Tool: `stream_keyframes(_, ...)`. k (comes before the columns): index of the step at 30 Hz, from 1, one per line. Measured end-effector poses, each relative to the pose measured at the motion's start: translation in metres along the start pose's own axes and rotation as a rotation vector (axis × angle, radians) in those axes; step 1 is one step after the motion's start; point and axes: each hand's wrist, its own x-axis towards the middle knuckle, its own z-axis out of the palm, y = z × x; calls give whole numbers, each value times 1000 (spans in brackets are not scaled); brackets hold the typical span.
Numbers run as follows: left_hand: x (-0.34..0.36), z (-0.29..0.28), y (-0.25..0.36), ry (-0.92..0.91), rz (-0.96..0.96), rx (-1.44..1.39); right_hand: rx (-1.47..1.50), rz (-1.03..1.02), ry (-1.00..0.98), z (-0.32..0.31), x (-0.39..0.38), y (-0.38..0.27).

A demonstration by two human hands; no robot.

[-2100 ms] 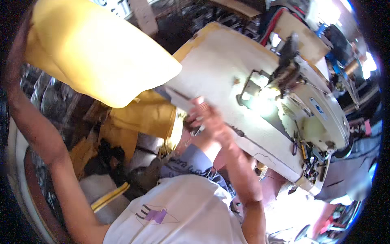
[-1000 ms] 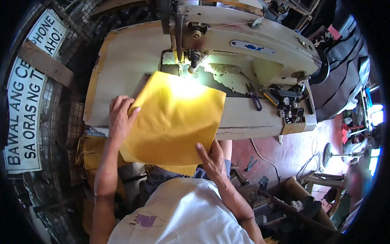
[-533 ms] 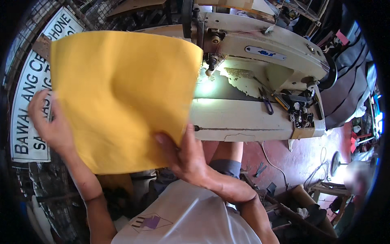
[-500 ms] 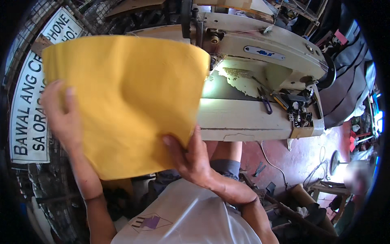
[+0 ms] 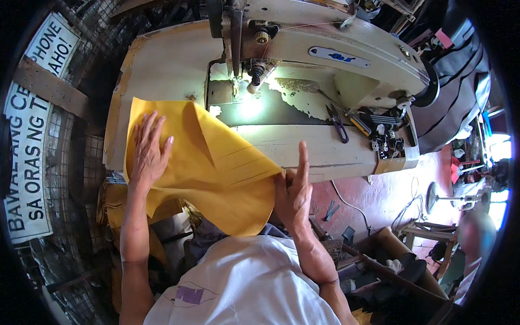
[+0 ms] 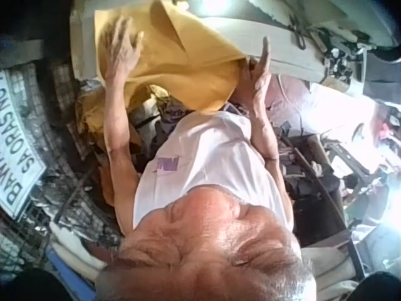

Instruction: Sewing straps onto a yellow tote bag using an industrial sewing machine.

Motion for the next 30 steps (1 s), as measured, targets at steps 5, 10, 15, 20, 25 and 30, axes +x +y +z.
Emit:
stream_keyframes(5,-14,-5,-7,22,-106,177,-453,-32,59,2,34,-1)
stream_keyframes(10,-1,-8,-5,-21,-207,193,-495,-437,81,12,43,2)
stream_keyframes(15,5,-13,-10,-49,-227,194,-535,-639,-161,4,62,0)
stream_keyframes(20,29,-10,-41,-27,-171,217,-635,-605,-270,12,97,-6)
stream_keyframes(25,43,-14,-80,-70,-168,77,-663,-578,-249,20,121,5)
stream_keyframes(30,51,-21,-112,-54,-89,77,-633,-589,-240,19,131,5)
